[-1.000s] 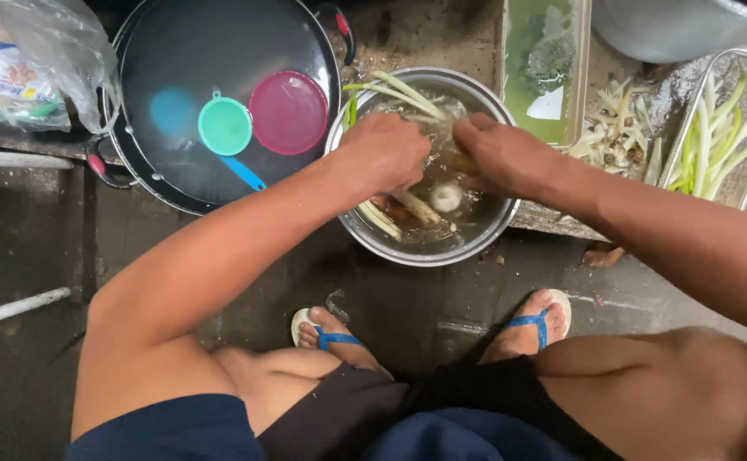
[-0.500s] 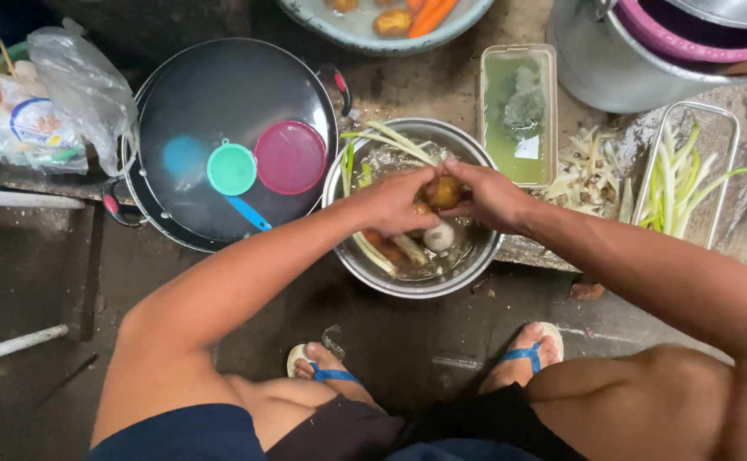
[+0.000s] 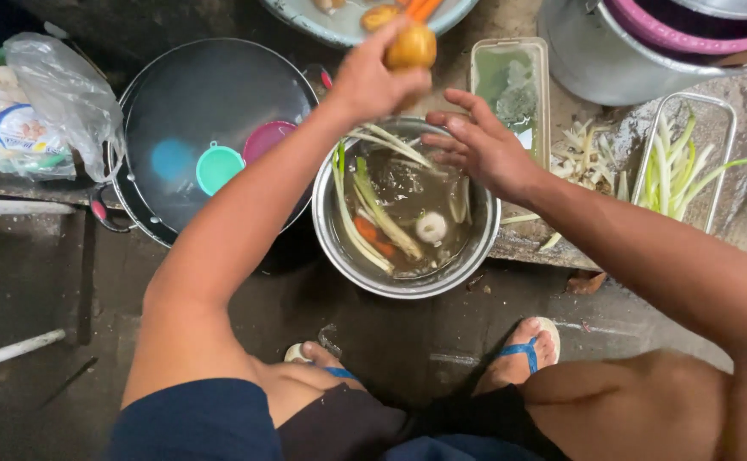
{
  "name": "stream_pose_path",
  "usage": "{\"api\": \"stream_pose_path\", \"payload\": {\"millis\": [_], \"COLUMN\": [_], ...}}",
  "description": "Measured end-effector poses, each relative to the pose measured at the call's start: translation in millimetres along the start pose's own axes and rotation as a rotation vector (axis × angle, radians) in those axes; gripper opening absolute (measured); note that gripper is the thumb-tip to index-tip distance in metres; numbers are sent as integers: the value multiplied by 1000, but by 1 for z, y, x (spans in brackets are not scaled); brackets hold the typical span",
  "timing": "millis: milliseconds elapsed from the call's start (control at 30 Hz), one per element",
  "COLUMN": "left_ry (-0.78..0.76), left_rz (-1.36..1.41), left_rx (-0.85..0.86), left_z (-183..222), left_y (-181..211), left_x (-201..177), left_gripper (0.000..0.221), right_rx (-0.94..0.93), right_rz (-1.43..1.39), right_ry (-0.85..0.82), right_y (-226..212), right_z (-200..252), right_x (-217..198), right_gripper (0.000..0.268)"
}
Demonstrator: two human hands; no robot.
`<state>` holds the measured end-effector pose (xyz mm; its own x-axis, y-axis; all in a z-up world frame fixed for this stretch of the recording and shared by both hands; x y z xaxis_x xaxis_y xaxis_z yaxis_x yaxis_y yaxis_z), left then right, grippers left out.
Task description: Washing and peeling lemongrass stalks and carrots in a bowl of water on the floor.
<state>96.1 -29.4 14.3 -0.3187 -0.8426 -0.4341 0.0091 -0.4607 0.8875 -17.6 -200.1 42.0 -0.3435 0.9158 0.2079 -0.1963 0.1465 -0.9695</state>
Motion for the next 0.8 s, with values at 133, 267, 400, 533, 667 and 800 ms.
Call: {"api": "stream_pose_path", "payload": {"millis": [133,267,400,533,667,800], "left_ry": [360,64,-250,-641,-761,-797], "left_rz": [-130,-169,-228,-793,-1078,-954], "left_rx": [-4,98,310,124,265,100], "left_z": [-32,14,57,126,143,135], "left_y": [-12,-29,-20,-54,-80,-51], "left_x": [-30,-3,6,65,83,60], "left_gripper": [42,24,10,32,40,41], "right_rx": [262,235,71,95,261,130], "right_rz": [570,782,1276,1589,1492,1161], "right_ry": [-163,-342,-632,-829,-847,-601], "right_y": [12,70,95,117,129,90], "right_z": [14,41,48,47,36,20], "right_x": [-3,-21,-12,6,8,12], "right_gripper": [49,36,51,67,46,43]}}
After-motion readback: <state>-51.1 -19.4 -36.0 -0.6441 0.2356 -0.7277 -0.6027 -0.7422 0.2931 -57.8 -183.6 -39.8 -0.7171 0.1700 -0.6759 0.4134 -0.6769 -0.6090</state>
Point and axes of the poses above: each hand's wrist, its own z-axis away from the middle knuckle, its own x-axis out of the palm, y = z × x, the point moved 4 cm from there along -z, towards the middle knuckle, and after that the axes turned 13 degrees about -x, right-handed, at the moved point
